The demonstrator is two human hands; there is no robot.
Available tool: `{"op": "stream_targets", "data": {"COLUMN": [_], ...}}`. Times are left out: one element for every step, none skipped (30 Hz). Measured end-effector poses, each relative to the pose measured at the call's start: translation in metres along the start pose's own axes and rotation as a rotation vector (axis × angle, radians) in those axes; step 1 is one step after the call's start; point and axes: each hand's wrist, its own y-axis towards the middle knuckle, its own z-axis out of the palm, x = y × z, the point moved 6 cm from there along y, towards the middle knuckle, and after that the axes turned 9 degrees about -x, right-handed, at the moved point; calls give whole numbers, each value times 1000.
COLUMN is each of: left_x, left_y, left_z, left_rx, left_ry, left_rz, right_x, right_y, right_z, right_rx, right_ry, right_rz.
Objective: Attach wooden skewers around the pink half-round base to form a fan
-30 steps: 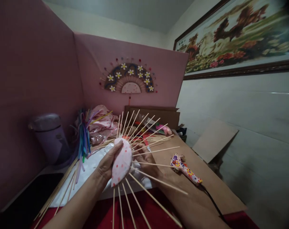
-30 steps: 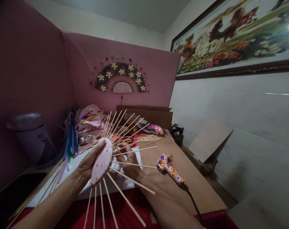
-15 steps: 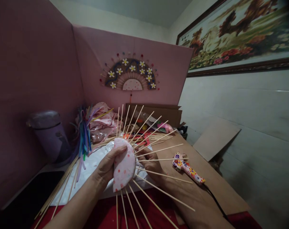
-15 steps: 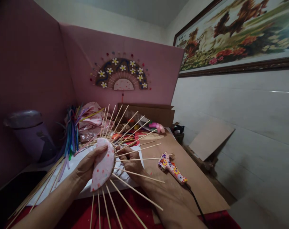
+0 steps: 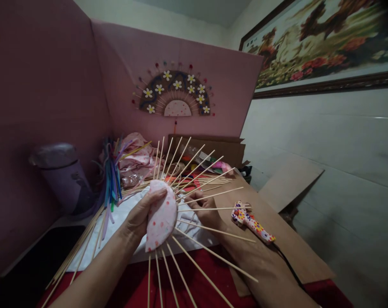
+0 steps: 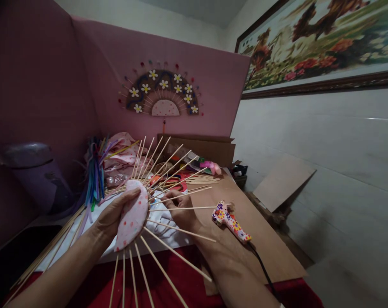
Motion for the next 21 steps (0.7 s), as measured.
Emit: {"op": "stream_targets", "data": {"left_x": [-1,-3,-3,-3,-2,-2,-1,-1,-1,-1,-1,-1,-1,-1,-1,-1,-1,-1,-2,-2,-3], "left_y": [0,-1,-1,-1,-1,0,0,1,2,2,3,4,5,5,5,5,5,5,4,4,3], "left_z": [0,-1,-1,-1,-2,-3,-4,-4,-5,-6,-7,-7,-8,-8,-8,-8,-8,-7,-7,-7,-6], "left_rx": [5,9,14,17,17,15,10,6,5,5,7,10,13,17,20,23,26,27,25,23,21], "left_ry": [9,16,26,35,41,44,44,39,32,26,23,25,26,28,29,32,34,37,41,46,47], "left_rz": [5,8,5,-1,-10,-19,-23,-22,-19,-12,-8,-7,-8,-9,-9,-9,-7,0,8,13,19], "right_x": [-8,-15,-22,-28,-32,-33,-34,-32,-31,-29,-27,-26,-26,-25,-25,-25,-26,-25,-25,-25,-24], "right_y": [12,22,28,32,33,33,31,30,28,27,27,26,27,27,28,28,29,29,30,30,31], "right_z": [9,15,19,20,20,19,17,15,14,14,14,14,14,14,14,14,13,12,11,11,11], "right_rx": [-2,-3,-6,-5,-4,-1,1,5,9,19,31,42,52,60,65,65,61,59,61,69,81], "right_ry": [8,32,31,24,22,23,33,51,73,91,104,112,115,116,113,110,108,110,118,129,140], "right_rz": [-1,-18,-18,-13,-10,-5,-3,-3,-1,1,6,11,14,16,15,14,11,8,6,5,4]}}
